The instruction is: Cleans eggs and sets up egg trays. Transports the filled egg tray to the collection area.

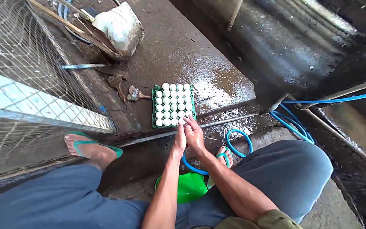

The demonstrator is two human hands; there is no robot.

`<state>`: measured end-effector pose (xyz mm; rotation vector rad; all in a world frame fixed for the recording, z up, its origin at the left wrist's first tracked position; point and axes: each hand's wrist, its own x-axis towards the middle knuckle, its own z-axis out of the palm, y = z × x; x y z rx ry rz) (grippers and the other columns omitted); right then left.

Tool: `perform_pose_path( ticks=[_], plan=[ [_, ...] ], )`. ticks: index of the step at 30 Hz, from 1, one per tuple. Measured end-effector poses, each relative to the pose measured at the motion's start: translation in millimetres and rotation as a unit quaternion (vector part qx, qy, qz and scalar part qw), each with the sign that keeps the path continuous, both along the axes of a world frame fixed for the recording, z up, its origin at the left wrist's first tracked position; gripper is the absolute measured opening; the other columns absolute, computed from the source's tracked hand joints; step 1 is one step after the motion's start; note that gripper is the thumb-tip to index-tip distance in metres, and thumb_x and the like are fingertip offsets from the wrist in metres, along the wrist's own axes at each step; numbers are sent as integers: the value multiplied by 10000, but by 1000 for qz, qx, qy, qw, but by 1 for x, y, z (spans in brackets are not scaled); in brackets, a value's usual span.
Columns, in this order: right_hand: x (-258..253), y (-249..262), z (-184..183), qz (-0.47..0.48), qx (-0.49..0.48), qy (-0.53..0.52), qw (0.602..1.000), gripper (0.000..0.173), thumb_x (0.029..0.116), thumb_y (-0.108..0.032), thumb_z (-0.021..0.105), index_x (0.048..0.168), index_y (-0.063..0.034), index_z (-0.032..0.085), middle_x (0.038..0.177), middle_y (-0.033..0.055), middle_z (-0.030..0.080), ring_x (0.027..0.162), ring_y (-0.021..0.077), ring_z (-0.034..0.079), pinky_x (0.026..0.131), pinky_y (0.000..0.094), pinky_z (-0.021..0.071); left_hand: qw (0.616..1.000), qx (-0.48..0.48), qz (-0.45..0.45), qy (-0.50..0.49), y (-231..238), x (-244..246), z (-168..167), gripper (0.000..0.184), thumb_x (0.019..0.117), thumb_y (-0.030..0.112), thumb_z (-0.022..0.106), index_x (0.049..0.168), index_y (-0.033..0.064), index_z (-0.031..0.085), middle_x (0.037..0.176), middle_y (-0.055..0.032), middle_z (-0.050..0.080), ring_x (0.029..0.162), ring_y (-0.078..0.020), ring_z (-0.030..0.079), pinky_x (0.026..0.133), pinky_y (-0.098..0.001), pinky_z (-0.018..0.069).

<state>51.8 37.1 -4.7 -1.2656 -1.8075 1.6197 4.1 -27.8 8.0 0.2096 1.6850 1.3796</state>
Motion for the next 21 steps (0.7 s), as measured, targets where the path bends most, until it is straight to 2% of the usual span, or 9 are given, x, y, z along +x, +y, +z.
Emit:
perform_pose_path(
  ticks=[2,4,7,9,12,13,15,19,21],
  plan=[
    [-5,23,-3,-18,-124,-9,992,398,1039,-112,511,1428,-68,579,1356,177,617,1180,252,621,980,471,514,1000,-4,-19,-23,1,2,-2,503,1122,380,206,1146,67,600,874,-43,612,665,-85,550,571,-261,477],
    [-5,39,-2,-31,-253,3,967,393,1061,-129,479,1445,-67,531,1225,181,634,995,243,637,856,437,535,994,42,-66,-80,1,0,2,347,1116,301,277,1213,71,518,809,-15,538,533,-63,451,463,-211,391],
    [2,40,3,0,-295,90,951,394,1080,-167,378,1424,-62,539,1275,156,634,1001,212,653,851,403,551,992,47,-26,-110,0,-10,-2,336,1056,275,548,1297,54,471,909,-67,592,563,-81,510,484,-214,441],
    [3,34,5,34,-195,76,977,387,1069,-146,385,1365,-46,612,1305,125,644,1076,188,642,895,402,537,998,29,21,-55,2,-10,-8,371,1084,335,488,1327,58,524,1047,-90,621,708,-102,583,603,-254,511],
    [2,8,5,105,20,-6,994,412,1070,-171,391,1376,-61,645,1552,142,495,1465,253,435,1215,459,344,999,45,23,-13,1,-6,-3,542,1134,335,208,1550,28,370,1560,-172,430,1397,-214,461,1156,-417,381],
    [2,4,4,92,27,-9,995,414,1066,-166,393,1375,-63,649,1528,150,521,1458,266,446,1213,472,346,999,40,23,1,1,-4,-1,537,1135,317,199,1521,8,408,1537,-180,453,1386,-221,467,1147,-418,383],
    [-2,11,3,17,-39,-29,999,389,1069,-155,415,1377,-86,641,1300,171,664,1195,271,625,996,502,495,998,0,38,51,7,4,-2,467,1129,301,255,1315,26,584,1158,-114,633,968,-138,613,780,-312,523],
    [2,-7,8,41,44,-21,998,414,1047,-141,421,1404,-63,615,1536,166,501,1440,295,456,1178,498,380,998,41,41,31,2,1,-3,516,1133,257,218,1459,-81,433,1452,-264,497,1332,-279,503,1129,-434,394],
    [2,0,6,43,36,-15,998,422,1026,-124,449,1410,-73,615,1573,160,459,1465,284,429,1182,486,380,1000,11,28,-6,-3,-3,1,568,1128,352,169,1417,5,513,1317,-179,603,1156,-207,595,973,-397,497]
  ],
)
